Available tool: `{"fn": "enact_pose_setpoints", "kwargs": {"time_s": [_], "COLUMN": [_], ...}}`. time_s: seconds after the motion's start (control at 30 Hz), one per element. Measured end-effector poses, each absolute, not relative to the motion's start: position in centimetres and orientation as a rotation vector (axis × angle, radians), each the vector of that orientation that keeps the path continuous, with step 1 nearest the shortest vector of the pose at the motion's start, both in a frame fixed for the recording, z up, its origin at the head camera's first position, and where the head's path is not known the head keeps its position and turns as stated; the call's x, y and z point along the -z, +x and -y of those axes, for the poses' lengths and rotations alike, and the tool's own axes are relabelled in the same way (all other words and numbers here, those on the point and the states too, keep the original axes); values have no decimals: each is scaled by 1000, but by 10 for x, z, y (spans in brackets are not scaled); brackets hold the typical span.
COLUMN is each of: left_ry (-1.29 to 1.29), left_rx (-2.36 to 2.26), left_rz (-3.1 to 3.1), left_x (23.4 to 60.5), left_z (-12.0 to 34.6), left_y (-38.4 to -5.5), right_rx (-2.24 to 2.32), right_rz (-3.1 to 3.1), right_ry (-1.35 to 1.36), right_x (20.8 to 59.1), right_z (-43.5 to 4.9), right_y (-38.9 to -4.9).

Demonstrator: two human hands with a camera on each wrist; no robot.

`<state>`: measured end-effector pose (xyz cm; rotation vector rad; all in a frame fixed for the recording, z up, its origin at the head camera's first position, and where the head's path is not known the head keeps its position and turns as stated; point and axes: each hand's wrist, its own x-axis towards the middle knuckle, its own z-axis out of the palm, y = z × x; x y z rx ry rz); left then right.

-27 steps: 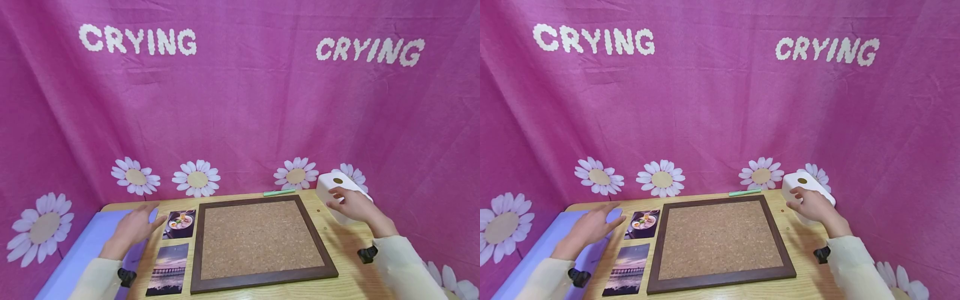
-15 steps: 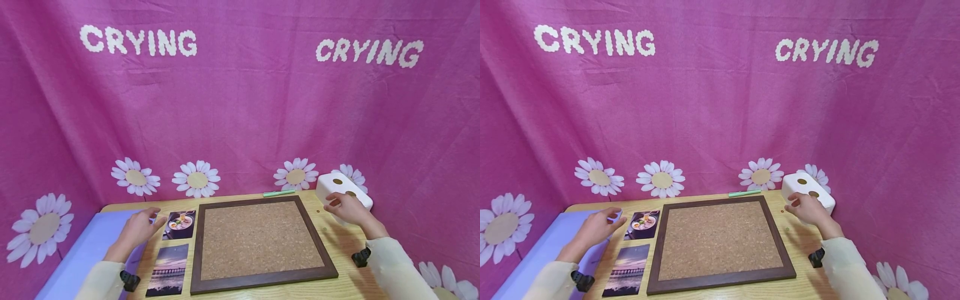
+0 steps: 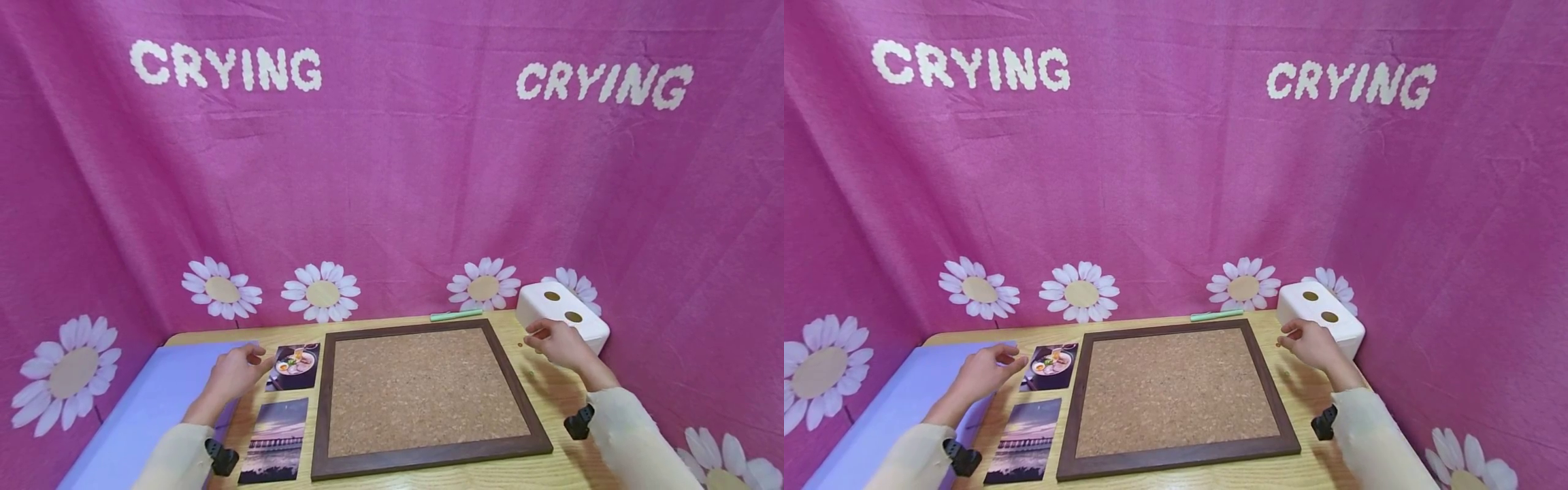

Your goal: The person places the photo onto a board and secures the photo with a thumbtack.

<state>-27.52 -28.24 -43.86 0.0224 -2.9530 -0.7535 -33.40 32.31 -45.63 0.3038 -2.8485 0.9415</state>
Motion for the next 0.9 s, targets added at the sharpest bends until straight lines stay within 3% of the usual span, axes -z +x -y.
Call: {"fn": "enact_pose_setpoints", "kwargs": {"time_s": [0.9], "left_ry": [196], "left_rx": [922], "left_rz": [3017], "left_x": [459], "left_z": [281], "left_y": [-289], "right_rx": [-951], "right_rz": [2917], "right_ry": [33], "right_x": [497], "right_z": [-311], "right_y": [-357]}}
